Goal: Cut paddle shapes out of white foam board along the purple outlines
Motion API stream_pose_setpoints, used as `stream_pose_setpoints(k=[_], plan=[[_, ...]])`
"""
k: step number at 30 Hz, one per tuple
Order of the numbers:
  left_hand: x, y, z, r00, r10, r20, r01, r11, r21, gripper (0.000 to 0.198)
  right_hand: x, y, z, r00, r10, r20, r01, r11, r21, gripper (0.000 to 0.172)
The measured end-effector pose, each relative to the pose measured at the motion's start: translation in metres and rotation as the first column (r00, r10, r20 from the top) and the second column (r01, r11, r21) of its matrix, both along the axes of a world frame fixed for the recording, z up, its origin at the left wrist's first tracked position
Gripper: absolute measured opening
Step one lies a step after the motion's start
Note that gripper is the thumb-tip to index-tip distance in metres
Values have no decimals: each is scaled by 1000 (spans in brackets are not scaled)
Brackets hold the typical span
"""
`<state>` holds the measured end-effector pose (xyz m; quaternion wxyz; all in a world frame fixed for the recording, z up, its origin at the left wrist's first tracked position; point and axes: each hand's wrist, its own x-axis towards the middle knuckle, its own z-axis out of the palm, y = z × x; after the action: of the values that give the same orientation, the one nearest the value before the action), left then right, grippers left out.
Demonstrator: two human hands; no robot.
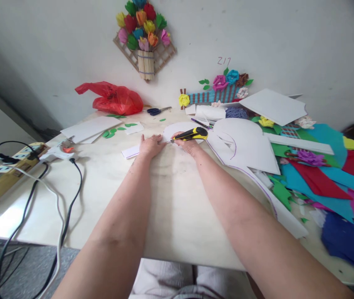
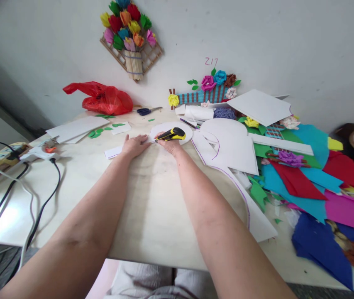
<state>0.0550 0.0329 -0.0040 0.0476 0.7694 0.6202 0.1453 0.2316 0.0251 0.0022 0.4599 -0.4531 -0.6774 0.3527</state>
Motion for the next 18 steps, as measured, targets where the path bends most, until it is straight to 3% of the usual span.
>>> stream_pose_setpoints(k=[18], plan=[[5,-6,6,1000,17,-16,-18,1000,-16,40,-1,3,-3,996,34,80,-46,987,153,13]])
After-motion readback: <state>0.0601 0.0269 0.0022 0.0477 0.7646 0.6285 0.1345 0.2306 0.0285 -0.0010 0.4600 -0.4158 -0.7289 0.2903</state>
